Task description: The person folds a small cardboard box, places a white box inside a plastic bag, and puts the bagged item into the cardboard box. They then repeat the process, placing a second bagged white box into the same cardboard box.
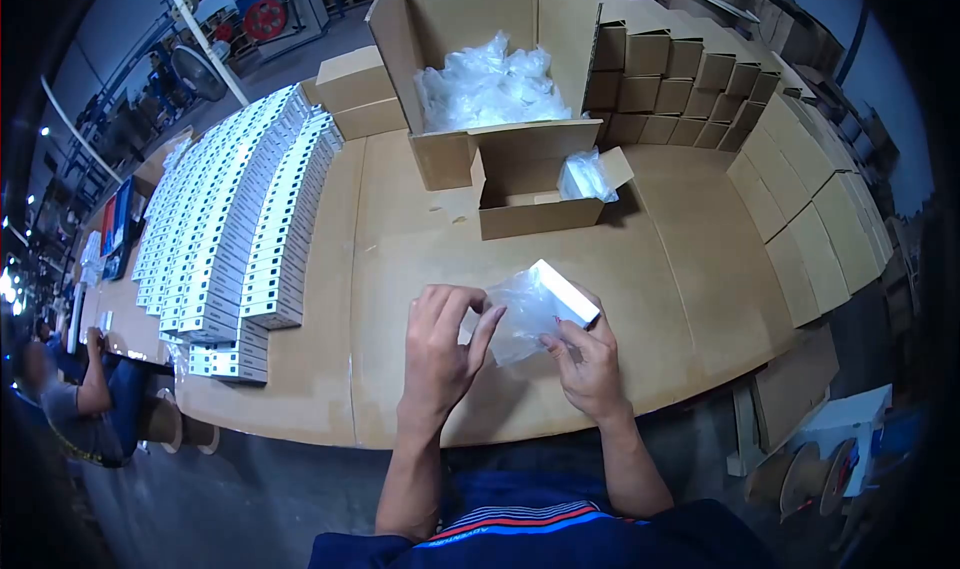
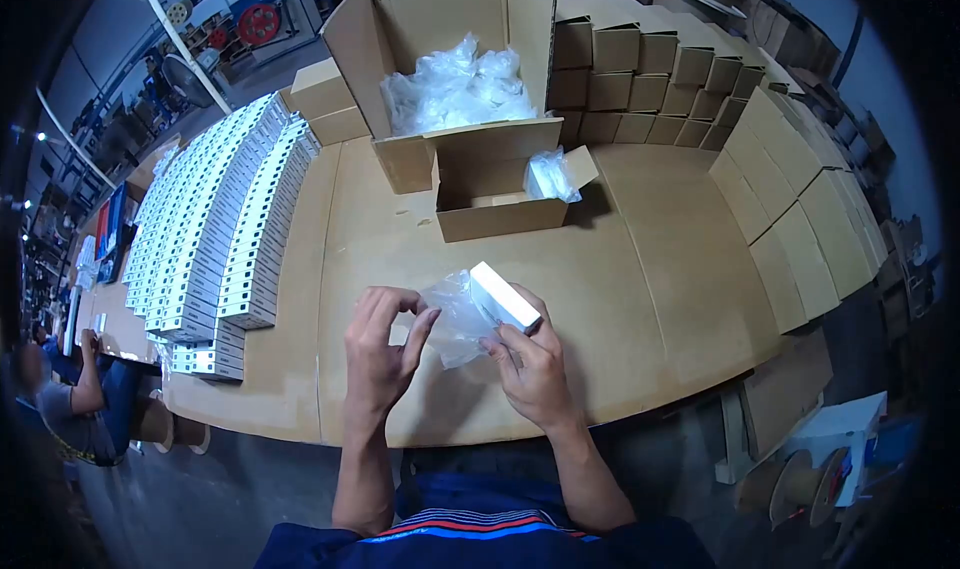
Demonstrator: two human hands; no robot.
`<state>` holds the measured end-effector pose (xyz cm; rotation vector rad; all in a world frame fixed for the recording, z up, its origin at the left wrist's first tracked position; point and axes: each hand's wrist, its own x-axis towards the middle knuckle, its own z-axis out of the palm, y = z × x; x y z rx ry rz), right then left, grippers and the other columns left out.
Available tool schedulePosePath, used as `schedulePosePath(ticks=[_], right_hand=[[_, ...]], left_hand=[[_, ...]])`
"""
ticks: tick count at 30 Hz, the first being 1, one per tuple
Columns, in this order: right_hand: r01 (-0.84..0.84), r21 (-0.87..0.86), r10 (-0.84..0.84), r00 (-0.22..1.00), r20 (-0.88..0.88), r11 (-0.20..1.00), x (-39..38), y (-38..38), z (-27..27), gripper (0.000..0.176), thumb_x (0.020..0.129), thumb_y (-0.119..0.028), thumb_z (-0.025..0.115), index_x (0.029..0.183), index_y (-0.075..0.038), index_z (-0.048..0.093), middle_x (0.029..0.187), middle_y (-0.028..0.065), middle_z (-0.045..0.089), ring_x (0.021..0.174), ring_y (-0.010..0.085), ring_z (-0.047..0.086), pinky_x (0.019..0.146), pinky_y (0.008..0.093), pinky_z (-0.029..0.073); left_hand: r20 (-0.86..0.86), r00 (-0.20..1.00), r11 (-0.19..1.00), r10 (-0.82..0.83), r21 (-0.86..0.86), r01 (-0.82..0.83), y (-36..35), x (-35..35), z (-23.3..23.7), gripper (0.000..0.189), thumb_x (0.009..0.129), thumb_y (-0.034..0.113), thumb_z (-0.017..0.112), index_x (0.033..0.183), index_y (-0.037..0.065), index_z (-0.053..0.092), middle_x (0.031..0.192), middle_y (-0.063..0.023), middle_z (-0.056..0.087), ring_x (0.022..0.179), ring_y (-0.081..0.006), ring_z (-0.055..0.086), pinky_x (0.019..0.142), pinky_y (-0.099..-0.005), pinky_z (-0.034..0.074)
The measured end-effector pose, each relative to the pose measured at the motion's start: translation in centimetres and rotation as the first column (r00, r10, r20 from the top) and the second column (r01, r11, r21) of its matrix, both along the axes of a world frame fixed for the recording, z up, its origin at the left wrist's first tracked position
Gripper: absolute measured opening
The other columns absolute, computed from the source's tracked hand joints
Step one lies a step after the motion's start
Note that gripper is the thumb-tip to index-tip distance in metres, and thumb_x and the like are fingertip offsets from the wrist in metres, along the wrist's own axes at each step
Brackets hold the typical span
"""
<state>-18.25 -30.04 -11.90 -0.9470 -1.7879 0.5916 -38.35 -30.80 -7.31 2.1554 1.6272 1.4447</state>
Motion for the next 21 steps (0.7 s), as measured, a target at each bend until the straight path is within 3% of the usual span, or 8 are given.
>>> schedulePosePath(ticks=[2,5,8,9,12,16,20,21], right_hand=[[0.009,0.005,-0.009,1.000,0.029,1.000,0.1,0.0,-0.1,0.015,0.091,-0.004,0.074,0.095,0.009,0.067,0.138,0.0272,0.054,0.114,0.0379,0.064,0.095,0.0423,0.052],[-0.045,-0.210,0.065,0.994,0.089,0.977,0.7,-0.3,-0.2,0.016,0.093,-0.007,0.072,0.096,0.008,0.068,0.134,0.0269,0.055,0.110,0.0374,0.064,0.093,0.0433,0.052],[-0.165,-0.160,0.189,0.971,0.148,0.973,1.2,-0.1,-0.6,0.017,0.095,-0.010,0.071,0.099,0.007,0.068,0.129,0.0258,0.056,0.099,0.0360,0.064,0.088,0.0441,0.053],[-0.144,-0.215,0.173,0.977,0.123,0.966,1.3,-0.1,-0.7,0.019,0.093,-0.013,0.074,0.100,0.004,0.070,0.122,0.0231,0.058,0.094,0.0340,0.064,0.084,0.0420,0.053],[0.078,-0.342,-0.039,0.992,0.118,0.936,0.5,-1.0,0.8,0.018,0.090,-0.014,0.078,0.097,0.002,0.072,0.113,0.0206,0.061,0.093,0.0333,0.064,0.083,0.0393,0.053],[0.025,-0.472,-0.086,0.990,-0.109,0.881,-0.3,-0.6,-0.6,0.017,0.087,-0.014,0.081,0.093,-0.001,0.073,0.106,0.0177,0.063,0.093,0.0313,0.065,0.082,0.0373,0.052],[0.063,-0.358,-0.124,0.981,-0.152,0.932,-0.7,-0.4,-3.0,0.014,0.088,-0.012,0.081,0.094,-0.001,0.074,0.100,0.0163,0.067,0.090,0.0291,0.066,0.080,0.0375,0.052],[0.087,-0.361,-0.159,0.972,-0.175,0.929,-0.7,-0.4,-3.2,0.014,0.088,-0.012,0.081,0.094,-0.001,0.074,0.099,0.0164,0.067,0.090,0.0291,0.066,0.080,0.0377,0.052]], left_hand=[[0.043,0.999,0.998,-0.002,-0.058,0.005,-0.1,0.3,-0.4,0.015,0.088,0.004,0.077,0.092,0.000,0.063,0.089,-0.0116,0.068,0.083,-0.0274,0.065,0.076,-0.0385,0.051],[0.073,0.993,0.989,-0.089,-0.109,0.097,-0.3,0.6,-0.4,0.012,0.092,0.006,0.073,0.095,0.001,0.062,0.082,-0.0105,0.067,0.077,-0.0265,0.064,0.074,-0.0385,0.050],[0.209,0.971,0.956,-0.117,-0.241,0.167,0.0,0.6,-1.0,0.013,0.094,0.008,0.073,0.098,0.001,0.062,0.077,-0.0104,0.067,0.067,-0.0237,0.063,0.066,-0.0371,0.050],[0.276,0.956,0.935,-0.099,-0.302,0.184,0.0,0.6,-1.3,0.013,0.094,0.008,0.073,0.099,0.001,0.062,0.075,-0.0108,0.067,0.064,-0.0227,0.063,0.063,-0.0366,0.050],[0.298,0.945,0.969,-0.135,-0.157,0.189,0.9,0.6,-1.6,0.010,0.101,0.007,0.066,0.096,0.000,0.061,0.057,-0.0050,0.062,0.043,-0.0085,0.054,0.040,-0.0262,0.038],[0.273,0.957,0.959,-0.102,-0.227,0.167,1.1,0.3,-2.2,0.012,0.094,0.012,0.075,0.095,0.002,0.068,0.072,-0.0087,0.067,0.060,-0.0157,0.058,0.058,-0.0318,0.048],[0.625,0.755,0.980,-0.200,0.142,0.141,2.0,0.3,-5.4,0.061,0.087,0.040,0.083,0.126,0.002,0.055,0.117,-0.0143,0.062,0.099,-0.0194,0.060,0.085,-0.0377,0.048],[0.614,0.773,0.987,-0.157,0.130,0.098,2.0,0.0,-5.9,0.098,0.075,0.052,0.090,0.142,0.001,0.038,0.136,-0.0162,0.047,0.119,-0.0249,0.052,0.100,-0.0413,0.044]])
